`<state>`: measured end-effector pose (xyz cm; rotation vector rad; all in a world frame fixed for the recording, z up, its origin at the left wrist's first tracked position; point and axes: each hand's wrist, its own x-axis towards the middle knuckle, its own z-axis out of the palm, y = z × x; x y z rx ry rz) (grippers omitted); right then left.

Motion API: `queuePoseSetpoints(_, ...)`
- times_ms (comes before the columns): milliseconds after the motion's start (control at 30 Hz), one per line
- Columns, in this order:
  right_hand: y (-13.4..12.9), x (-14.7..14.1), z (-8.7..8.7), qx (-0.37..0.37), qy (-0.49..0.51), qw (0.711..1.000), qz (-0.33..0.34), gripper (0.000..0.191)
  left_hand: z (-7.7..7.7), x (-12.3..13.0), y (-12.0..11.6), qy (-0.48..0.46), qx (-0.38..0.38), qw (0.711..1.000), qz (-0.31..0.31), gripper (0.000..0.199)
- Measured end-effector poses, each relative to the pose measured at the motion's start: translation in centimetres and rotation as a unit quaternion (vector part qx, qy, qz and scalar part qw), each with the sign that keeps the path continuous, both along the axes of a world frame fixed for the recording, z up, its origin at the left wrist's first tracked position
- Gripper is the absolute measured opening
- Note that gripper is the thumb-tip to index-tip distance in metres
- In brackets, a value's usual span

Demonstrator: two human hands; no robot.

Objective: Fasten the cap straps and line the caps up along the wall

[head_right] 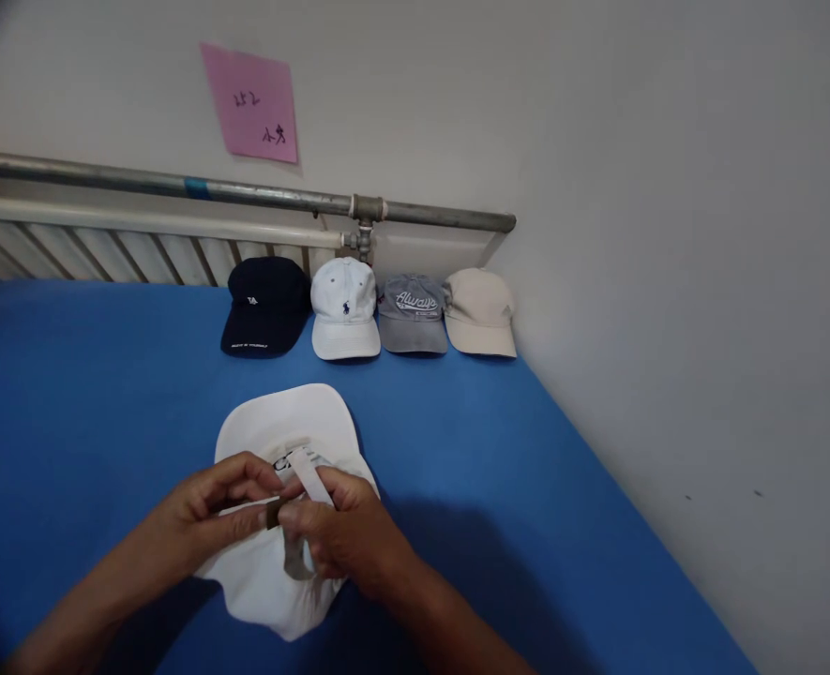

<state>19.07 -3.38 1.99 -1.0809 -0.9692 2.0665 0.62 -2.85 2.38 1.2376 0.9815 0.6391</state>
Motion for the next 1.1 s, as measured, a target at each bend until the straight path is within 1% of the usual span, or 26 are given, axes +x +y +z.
queuePoseSetpoints(133, -0.2, -0.3, 0.4, 0.022, -0.031, 0.999, -0.038, 0.015, 0.1, -0.1, 0.0, 0.08, 0.032, 0.996, -0.011, 0.029)
queuePoseSetpoints(200, -0.3, -0.5, 0.6, 0.046, -0.045, 0.997, -0.05, 0.013, 0.3, -0.3, 0.0, 0.127, 0.059, 0.99, -0.036, 0.03)
queuePoseSetpoints(300, -0.5, -0.8, 0.5, 0.071, -0.069, 0.994, -0.049, 0.011, 0.8, -0.6, -0.2, 0.207, 0.126, 0.967, -0.072, 0.034)
queuePoseSetpoints(367, -0.7, -0.8, 0.3, 0.087, -0.091, 0.991, -0.044, 0.011, 1.1, -0.8, -0.3, 0.243, 0.177, 0.951, -0.069, 0.032)
queuePoseSetpoints(400, -0.7, -0.8, 0.2, 0.1, -0.1, 0.989, -0.041, 0.011, 1.2, -0.9, -0.3, 0.244, 0.19, 0.949, -0.067, 0.031)
queuePoseSetpoints(433, -0.8, -0.7, 0.2, 0.119, -0.104, 0.987, -0.039, 0.012, 1.2, -1.0, -0.3, 0.231, 0.186, 0.953, -0.069, 0.03)
queuePoseSetpoints(467, -0.9, -0.6, 0.2, 0.139, -0.104, 0.984, -0.037, 0.012, 1.2, -1.2, -0.3, 0.206, 0.165, 0.962, -0.075, 0.029)
queuePoseSetpoints(533, -1.1, -0.4, 0.4, 0.167, -0.094, 0.981, -0.031, 0.014, 1.0, -1.6, -0.2, 0.131, 0.096, 0.983, -0.083, 0.028)
queuePoseSetpoints(600, -1.3, -0.1, 0.6, 0.175, -0.075, 0.981, -0.026, 0.022, 0.5, -2.1, 0.1, 0.046, 0.018, 0.997, -0.067, 0.026)
queuePoseSetpoints(667, -1.4, 0.1, 0.7, 0.172, -0.069, 0.983, -0.016, 0.026, 0.1, -2.4, 0.4, -0.027, -0.043, 0.998, -0.037, 0.024)
queuePoseSetpoints(733, -1.4, 0.3, 0.8, 0.175, -0.08, 0.981, 0.001, 0.028, -0.4, -2.5, 0.5, -0.073, -0.085, 0.993, -0.02, 0.021)
queuePoseSetpoints(800, -1.3, 0.4, 0.8, 0.179, -0.095, 0.979, 0.032, 0.032, -0.8, -2.6, 0.6, -0.101, -0.103, 0.989, -0.013, 0.019)
queuePoseSetpoints(900, -1.1, 0.6, 0.9, 0.184, -0.098, 0.976, 0.07, 0.035, -1.3, -2.5, 0.5, -0.126, -0.111, 0.986, -0.015, 0.015)
queuePoseSetpoints(1000, -0.9, 0.7, 0.8, 0.168, -0.09, 0.978, 0.08, 0.033, -1.7, -2.4, 0.5, -0.137, -0.119, 0.983, -0.019, 0.015)
queuePoseSetpoints(1100, -0.8, 0.8, 0.6, 0.157, -0.089, 0.981, 0.077, 0.031, -2.1, -2.2, 0.6, -0.141, -0.125, 0.982, -0.008, 0.018)
